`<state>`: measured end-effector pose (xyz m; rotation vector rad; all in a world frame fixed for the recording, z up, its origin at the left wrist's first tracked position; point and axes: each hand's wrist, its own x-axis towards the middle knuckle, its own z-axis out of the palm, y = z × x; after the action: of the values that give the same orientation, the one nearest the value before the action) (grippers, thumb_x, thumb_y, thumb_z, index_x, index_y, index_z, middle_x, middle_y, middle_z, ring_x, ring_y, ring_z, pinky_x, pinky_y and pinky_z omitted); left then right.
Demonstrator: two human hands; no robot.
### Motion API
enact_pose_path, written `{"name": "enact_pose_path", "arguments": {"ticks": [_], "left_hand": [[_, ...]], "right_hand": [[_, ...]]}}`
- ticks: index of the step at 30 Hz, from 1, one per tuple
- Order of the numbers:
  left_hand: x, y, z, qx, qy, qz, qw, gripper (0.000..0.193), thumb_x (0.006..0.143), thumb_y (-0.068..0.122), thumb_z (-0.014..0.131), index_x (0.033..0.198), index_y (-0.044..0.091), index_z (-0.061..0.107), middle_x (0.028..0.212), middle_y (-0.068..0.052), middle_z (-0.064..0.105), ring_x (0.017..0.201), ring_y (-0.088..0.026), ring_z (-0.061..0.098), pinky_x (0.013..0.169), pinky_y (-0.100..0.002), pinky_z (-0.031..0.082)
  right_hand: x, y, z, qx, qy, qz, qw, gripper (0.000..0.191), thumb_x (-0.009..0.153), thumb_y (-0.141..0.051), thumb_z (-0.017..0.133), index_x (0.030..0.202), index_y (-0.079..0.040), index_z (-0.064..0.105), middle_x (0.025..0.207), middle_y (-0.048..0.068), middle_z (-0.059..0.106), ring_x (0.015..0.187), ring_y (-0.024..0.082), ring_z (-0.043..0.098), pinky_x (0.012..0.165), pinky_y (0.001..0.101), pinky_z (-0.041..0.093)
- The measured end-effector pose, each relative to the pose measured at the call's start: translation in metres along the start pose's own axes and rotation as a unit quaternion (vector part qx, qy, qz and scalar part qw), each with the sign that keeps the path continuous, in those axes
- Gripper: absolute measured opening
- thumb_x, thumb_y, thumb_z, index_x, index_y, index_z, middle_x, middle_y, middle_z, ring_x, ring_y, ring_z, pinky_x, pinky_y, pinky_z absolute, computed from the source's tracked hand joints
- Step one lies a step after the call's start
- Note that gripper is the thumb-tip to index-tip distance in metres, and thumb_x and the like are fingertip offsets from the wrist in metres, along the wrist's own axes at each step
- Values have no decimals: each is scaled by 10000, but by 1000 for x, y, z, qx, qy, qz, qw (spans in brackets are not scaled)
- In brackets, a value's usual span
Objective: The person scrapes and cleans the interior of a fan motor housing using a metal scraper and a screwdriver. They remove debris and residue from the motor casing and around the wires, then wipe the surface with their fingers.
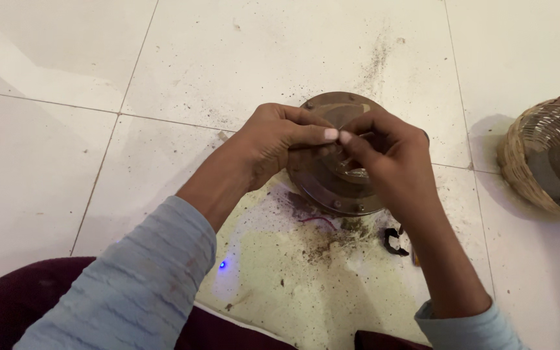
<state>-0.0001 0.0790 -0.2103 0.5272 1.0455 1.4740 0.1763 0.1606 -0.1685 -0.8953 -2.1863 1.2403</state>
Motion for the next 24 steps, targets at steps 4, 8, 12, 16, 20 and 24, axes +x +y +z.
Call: {"name": "enact_pose_path", "arguments": {"ticks": [4,8,12,16,20,24], "left_hand": [[1,1,0,6,-2,-2,1000,228,809,-1,773,1015,-92,737,929,-207,772,790,-210,771,723,-278,673],[1,3,1,6,-2,-2,1000,220,810,-8,766,1021,-71,750,955,-202,774,828,-212,776,755,-273,675],[0,6,3,3,-9,9,1000,216,798,-22,763,1010,-63,752,965,-197,774,848,-213,781,767,-289,632],[-2,11,6,-4,-2,-1,1000,197,809,-7,769,995,-65,736,960,-189,766,837,-217,779,765,-286,664],[-6,16,10,-24,-1,-3,1000,178,831,14,770,986,-69,742,954,-199,762,827,-220,777,767,-286,660],[-8,17,14,-26,4,-1,1000,170,822,3,763,971,-77,742,949,-201,770,822,-220,785,764,-299,630]], "right_hand": [[5,5,-7,158,1,75,985,209,1016,-232,557,952,-62,659,824,50,722,740,144,709,705,310,614],[6,6,-16,176,88,92,976,449,1173,-372,556,931,-4,643,798,146,646,655,216,622,610,359,530],[2,-2,-19,23,50,66,996,232,1019,-252,626,985,-32,688,846,82,697,718,154,643,655,295,542],[-2,-13,-13,20,-28,-8,999,197,928,-194,688,1066,-55,708,881,23,723,788,102,702,695,249,592],[-1,-19,-7,-31,5,-34,999,181,989,-192,668,1015,-21,718,811,31,735,734,95,696,671,243,582],[-1,-23,0,-1,24,60,998,253,1073,-209,614,988,8,712,763,70,695,665,134,640,607,286,535]]}}
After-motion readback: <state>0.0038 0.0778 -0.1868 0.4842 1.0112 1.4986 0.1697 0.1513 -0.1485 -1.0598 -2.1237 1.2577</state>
